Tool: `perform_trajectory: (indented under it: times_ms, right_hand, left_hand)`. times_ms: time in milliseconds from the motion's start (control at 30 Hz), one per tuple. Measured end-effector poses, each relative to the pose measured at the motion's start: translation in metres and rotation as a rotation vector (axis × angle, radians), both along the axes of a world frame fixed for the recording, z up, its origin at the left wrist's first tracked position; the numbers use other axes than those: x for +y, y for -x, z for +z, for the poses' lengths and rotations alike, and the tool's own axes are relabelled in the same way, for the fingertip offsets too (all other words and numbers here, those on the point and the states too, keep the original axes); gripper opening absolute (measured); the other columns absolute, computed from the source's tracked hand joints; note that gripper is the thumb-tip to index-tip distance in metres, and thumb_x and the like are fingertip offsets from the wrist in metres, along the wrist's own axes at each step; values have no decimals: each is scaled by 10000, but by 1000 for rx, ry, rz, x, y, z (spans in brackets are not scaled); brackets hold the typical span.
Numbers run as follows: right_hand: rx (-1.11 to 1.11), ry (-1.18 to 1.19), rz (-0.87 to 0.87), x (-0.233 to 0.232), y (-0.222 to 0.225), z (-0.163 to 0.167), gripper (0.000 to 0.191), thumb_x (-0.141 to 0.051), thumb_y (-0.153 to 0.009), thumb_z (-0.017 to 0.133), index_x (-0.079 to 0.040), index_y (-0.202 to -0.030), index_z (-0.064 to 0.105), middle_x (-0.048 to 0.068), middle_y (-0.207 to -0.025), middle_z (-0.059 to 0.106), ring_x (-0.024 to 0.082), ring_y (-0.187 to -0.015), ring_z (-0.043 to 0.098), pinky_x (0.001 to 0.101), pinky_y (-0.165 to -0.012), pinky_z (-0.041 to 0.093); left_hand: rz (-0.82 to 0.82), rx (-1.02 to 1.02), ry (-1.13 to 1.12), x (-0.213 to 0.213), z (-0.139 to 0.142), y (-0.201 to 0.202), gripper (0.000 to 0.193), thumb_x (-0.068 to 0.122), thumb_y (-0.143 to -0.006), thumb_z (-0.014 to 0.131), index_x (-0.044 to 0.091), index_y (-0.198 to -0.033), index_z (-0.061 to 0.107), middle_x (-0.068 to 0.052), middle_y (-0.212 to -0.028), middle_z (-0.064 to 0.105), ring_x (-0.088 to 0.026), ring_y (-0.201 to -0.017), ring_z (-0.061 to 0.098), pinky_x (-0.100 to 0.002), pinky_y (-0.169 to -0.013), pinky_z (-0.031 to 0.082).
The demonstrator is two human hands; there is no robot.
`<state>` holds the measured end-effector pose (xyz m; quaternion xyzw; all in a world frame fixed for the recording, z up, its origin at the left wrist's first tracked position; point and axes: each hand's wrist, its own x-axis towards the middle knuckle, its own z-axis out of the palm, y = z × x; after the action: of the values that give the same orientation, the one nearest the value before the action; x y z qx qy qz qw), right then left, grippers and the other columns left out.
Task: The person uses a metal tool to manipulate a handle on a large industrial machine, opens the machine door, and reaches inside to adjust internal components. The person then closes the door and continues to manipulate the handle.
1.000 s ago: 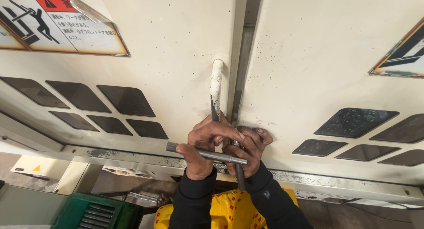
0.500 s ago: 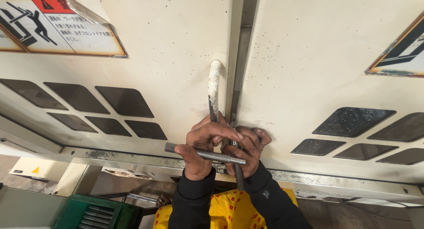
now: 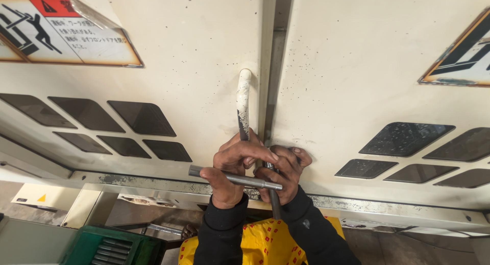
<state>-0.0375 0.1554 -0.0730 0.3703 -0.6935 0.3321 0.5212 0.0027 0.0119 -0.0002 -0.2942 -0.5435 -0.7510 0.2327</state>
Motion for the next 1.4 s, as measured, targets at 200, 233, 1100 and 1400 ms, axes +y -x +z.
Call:
perform_trajectory:
  times_ms: [200, 233, 1100, 1400]
  right_hand:
    - [-1, 7, -13, -2, -1, 0, 376, -488, -993, 482, -234, -801, 681, 23, -1072, 703, 189, -1120, 621, 469, -1133, 219]
    - [3, 7, -6, -1, -1, 1, 377, -491, -991, 476, -234, -807, 681, 20, -1072, 699, 192, -1122, 618, 471, -1133, 216]
    - [20, 9, -4, -2, 0, 2, 321, -483, -962, 539, -256, -783, 678, 1, -1106, 711, 169, -1115, 617, 452, -1118, 235]
    - [9, 21, -19, -3, -2, 0, 331, -473, -975, 528, -249, -780, 672, 13, -1111, 712, 182, -1118, 623, 456, -1112, 251]
  left_hand:
    - [19, -8, 17, 0, 3, -1, 1165, 924, -885, 49, -10, -934, 744, -83, -835, 614, -127, -675, 392, -296, -605, 303]
    - [9, -4, 10, 1, 4, -1, 1165, 921, -893, 53, -13, -943, 748, -76, -834, 595, -123, -666, 389, -292, -605, 304]
    - [5, 1, 26, -1, 4, -2, 1168, 921, -903, 60, -18, -958, 753, -66, -833, 547, -121, -654, 387, -281, -607, 307]
    - [19, 20, 29, 0, 6, -3, 1151, 904, -926, 60, -15, -958, 752, -57, -825, 522, -125, -658, 396, -287, -625, 312]
